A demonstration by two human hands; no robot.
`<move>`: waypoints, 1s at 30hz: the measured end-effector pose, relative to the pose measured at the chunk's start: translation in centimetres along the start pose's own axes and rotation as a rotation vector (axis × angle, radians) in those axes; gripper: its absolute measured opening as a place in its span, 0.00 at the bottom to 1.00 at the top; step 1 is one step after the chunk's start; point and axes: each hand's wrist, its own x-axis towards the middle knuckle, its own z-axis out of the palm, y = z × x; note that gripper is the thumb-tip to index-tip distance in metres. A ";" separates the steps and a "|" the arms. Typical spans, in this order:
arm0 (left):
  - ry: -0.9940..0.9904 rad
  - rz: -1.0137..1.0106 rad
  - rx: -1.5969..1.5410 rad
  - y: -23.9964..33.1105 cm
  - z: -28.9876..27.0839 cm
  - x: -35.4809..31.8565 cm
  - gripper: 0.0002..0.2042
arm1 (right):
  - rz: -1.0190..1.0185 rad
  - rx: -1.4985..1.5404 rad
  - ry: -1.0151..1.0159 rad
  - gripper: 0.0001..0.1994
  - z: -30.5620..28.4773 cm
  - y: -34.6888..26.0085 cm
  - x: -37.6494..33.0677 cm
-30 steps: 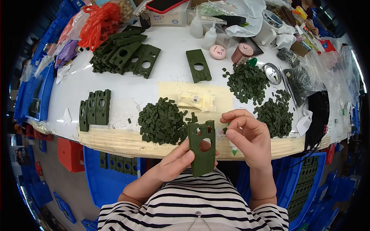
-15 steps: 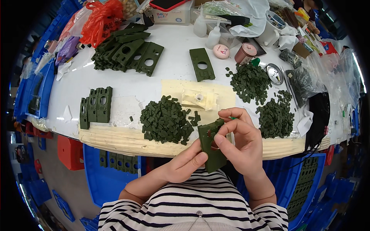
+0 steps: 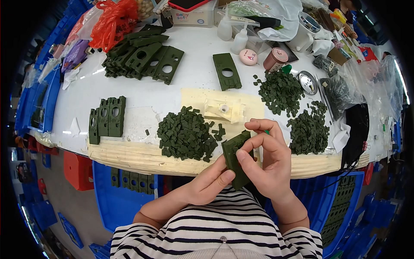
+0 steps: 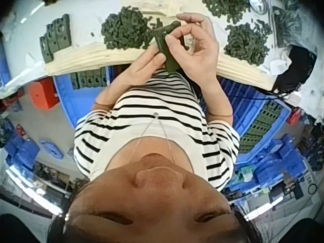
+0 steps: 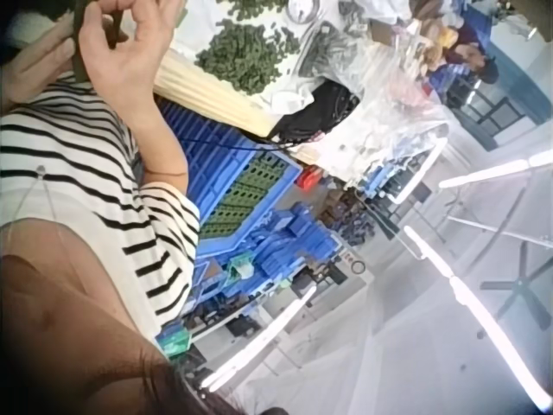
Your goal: Assembling plastic toy tank hulls by applying glue and attaching components at a workbench.
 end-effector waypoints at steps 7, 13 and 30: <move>-0.006 0.096 0.153 -0.3 -0.2 0.2 0.26 | 0.034 0.017 0.002 0.03 0.3 -0.4 -0.2; -0.023 0.115 0.193 -0.4 -0.2 0.2 0.26 | -0.031 -0.084 0.015 0.04 0.2 -0.4 0.0; -0.075 -0.037 -0.337 0.2 -0.2 -0.7 0.27 | -0.047 0.192 -0.043 0.14 -2.0 0.5 0.0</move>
